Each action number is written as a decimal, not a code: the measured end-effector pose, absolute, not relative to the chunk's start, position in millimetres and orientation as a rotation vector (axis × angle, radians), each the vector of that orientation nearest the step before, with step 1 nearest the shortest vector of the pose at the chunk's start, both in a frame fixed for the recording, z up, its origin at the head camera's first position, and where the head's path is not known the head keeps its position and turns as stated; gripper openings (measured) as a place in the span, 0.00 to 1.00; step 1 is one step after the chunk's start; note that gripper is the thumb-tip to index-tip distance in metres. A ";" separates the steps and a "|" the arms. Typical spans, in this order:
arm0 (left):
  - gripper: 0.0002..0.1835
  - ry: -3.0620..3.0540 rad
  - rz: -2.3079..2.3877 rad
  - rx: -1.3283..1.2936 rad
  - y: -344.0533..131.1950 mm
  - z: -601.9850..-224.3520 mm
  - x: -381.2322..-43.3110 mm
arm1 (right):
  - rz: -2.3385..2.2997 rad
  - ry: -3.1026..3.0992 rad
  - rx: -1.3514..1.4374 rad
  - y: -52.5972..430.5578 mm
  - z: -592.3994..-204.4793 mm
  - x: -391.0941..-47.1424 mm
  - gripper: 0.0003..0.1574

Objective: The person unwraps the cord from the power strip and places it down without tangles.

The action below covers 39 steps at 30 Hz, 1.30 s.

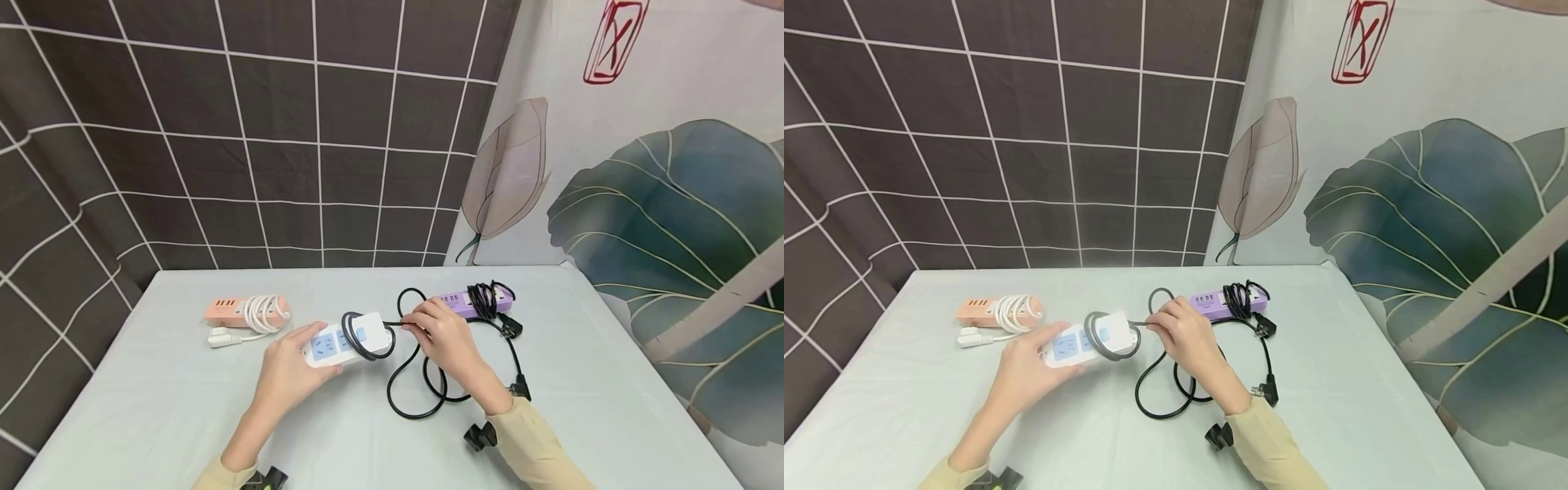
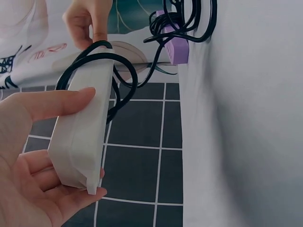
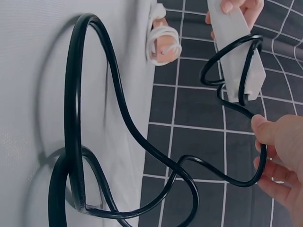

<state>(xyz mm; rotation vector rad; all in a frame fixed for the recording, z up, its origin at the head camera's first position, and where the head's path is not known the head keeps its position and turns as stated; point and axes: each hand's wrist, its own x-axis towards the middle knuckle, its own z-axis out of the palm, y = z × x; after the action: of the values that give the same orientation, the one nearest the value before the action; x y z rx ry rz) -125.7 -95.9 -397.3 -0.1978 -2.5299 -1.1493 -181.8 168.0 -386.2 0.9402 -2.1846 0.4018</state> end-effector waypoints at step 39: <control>0.36 -2.610 -1.117 -0.154 -102.6 -409.1 -128.3 | 0.365 -2.151 0.940 185.7 -377.1 -143.8 0.05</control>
<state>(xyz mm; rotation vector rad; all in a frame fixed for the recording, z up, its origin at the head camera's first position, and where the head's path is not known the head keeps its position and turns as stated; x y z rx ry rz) -128.3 -102.6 -409.1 -0.1538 -2.6101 -1.1167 -143.8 185.7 -377.1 0.9401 -2.1509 0.3646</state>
